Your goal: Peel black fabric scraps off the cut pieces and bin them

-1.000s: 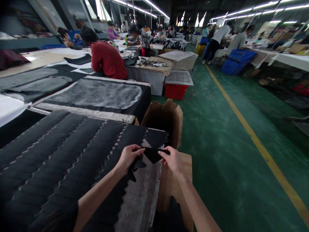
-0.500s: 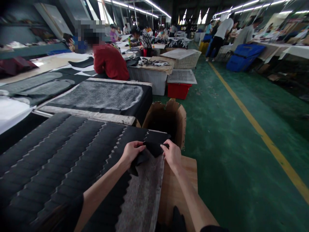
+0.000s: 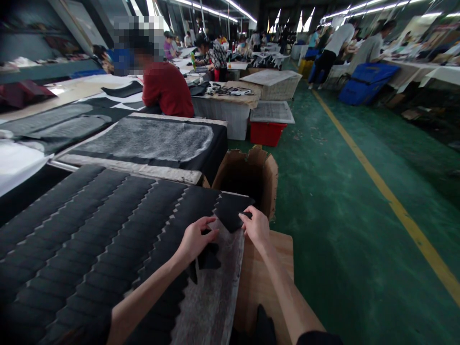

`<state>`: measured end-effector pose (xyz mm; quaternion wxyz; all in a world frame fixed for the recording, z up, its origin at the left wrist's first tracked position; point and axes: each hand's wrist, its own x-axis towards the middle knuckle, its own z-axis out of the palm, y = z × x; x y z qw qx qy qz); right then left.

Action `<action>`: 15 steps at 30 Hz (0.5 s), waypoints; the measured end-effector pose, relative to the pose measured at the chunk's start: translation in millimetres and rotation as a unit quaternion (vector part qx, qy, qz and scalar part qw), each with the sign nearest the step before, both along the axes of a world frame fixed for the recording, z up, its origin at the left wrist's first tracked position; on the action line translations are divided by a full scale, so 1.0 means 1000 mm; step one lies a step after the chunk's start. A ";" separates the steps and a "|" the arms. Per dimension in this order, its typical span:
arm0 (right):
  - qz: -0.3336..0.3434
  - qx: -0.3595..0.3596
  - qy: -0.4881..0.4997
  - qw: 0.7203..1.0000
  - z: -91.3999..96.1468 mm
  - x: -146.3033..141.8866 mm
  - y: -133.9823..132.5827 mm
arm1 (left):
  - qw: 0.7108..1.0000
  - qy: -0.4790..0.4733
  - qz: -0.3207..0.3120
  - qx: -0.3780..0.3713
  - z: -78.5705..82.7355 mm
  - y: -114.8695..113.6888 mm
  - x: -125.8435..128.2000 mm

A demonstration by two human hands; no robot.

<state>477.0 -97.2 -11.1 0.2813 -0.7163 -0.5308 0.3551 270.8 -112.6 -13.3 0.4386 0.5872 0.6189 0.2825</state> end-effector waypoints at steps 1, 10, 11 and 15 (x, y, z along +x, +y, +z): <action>-0.002 0.000 0.006 1.000 0.000 -0.001 0.000 | 1.000 0.012 -0.017 0.006 0.000 -0.002 0.000; 0.006 -0.004 -0.014 1.000 0.005 -0.001 0.000 | 0.981 0.158 -0.100 0.049 0.012 0.000 0.002; 0.008 -0.005 -0.014 1.000 0.005 -0.001 0.000 | 0.978 0.173 -0.108 0.049 0.012 0.001 0.003; 0.011 -0.009 -0.007 1.000 0.005 0.000 -0.001 | 0.967 0.217 -0.127 0.046 0.012 0.003 0.004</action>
